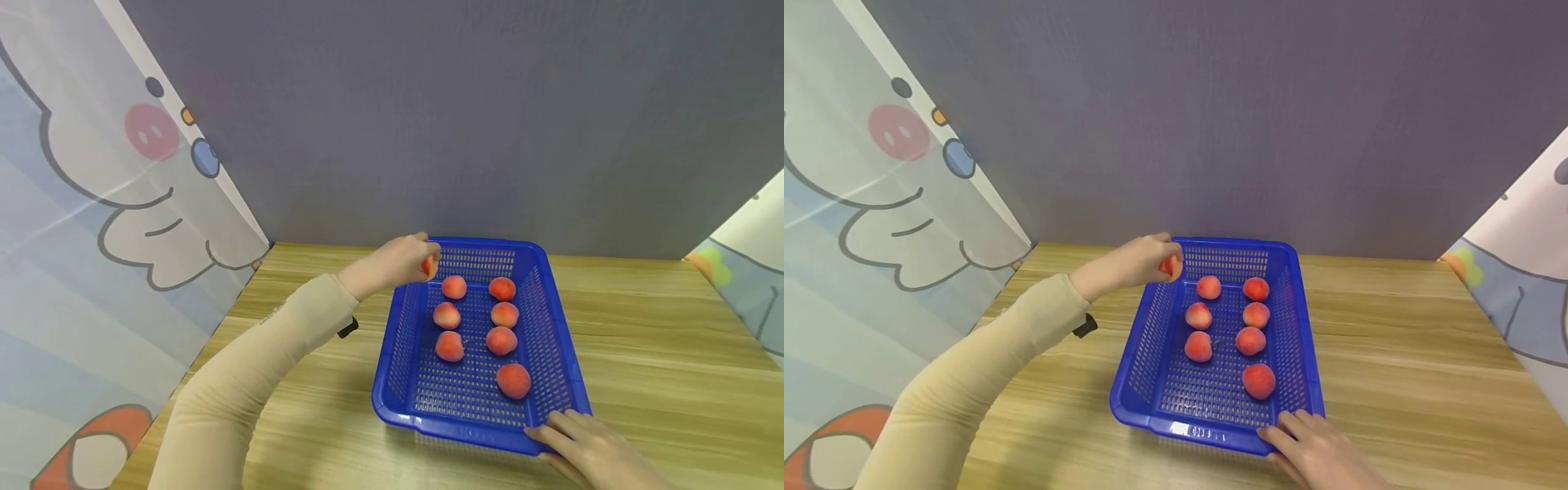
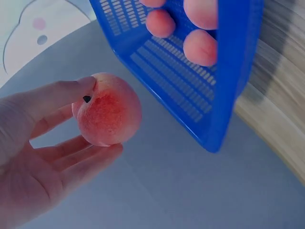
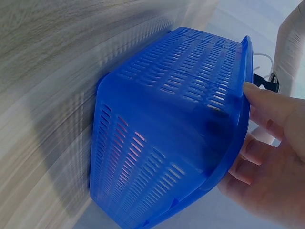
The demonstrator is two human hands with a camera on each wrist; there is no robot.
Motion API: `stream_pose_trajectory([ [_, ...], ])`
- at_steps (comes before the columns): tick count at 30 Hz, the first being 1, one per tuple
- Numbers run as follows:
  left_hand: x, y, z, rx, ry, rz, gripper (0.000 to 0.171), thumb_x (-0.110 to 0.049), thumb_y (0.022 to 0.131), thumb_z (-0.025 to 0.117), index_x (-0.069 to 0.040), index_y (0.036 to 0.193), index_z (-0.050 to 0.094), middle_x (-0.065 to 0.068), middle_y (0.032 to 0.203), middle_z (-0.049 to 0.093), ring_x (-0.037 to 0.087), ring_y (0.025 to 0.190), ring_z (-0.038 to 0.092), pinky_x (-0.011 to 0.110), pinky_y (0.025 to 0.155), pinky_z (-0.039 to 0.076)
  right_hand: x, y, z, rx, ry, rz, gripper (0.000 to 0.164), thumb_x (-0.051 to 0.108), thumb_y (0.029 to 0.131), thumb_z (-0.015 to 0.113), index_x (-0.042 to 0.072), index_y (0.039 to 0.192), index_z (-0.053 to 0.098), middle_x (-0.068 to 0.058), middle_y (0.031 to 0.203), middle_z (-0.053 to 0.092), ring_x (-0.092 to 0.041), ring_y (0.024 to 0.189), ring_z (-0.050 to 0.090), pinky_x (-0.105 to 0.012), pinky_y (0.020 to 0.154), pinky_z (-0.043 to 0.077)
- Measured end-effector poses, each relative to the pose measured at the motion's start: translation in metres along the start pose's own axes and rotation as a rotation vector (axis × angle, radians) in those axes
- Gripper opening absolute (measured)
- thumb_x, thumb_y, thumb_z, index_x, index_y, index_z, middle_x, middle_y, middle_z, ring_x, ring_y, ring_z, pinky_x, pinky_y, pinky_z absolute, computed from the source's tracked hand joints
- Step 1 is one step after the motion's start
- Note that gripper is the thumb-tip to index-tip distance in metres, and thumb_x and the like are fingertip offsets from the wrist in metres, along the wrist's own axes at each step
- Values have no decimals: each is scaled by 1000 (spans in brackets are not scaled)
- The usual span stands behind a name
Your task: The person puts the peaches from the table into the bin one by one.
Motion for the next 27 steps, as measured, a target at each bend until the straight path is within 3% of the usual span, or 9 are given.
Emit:
stream_pose_trajectory([
  [9, -34, 8, 10, 90, 0, 117, 20, -2, 73, 63, -6, 92, 62, 6, 88, 58, 17, 80, 53, 26, 67, 45, 0, 0, 0, -14, -3, -20, 26, 37, 91, 43, 18, 92, 62, 17, 80, 42, 2, 66, 37, -10, 54, 29],
  [17, -68, 10, 30, 209, 26, 213, 15, 1, 74, 59, -9, 85, 60, -2, 75, 50, 11, 73, 44, 16, 57, 34, 1, -1, 0, -26, 4, -35, 28, 36, 92, 41, 17, 92, 61, 14, 79, 43, 0, 65, 38, -11, 54, 29],
  [20, -78, 9, 38, 246, 41, 243, 17, 2, 74, 58, -10, 86, 60, -3, 76, 51, 9, 75, 44, 14, 60, 35, 1, -1, 1, -26, 4, -32, 28, 37, 91, 41, 17, 91, 61, 14, 79, 43, 0, 65, 38, -11, 54, 29],
  [27, -90, 4, 60, 447, -51, 181, 26, 0, 82, 55, -16, 103, 56, -5, 74, 49, 7, 64, 45, 13, 55, 34, 2, 0, 0, -42, -2, -38, 30, 37, 92, 39, 16, 89, 62, 14, 78, 43, 0, 64, 38, -12, 53, 29],
])
Point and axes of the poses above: each hand's wrist, its own y-axis towards the middle knuckle, its own z-axis out of the palm, x = y × z, the point moved 7 cm from there along y, towards the middle knuckle
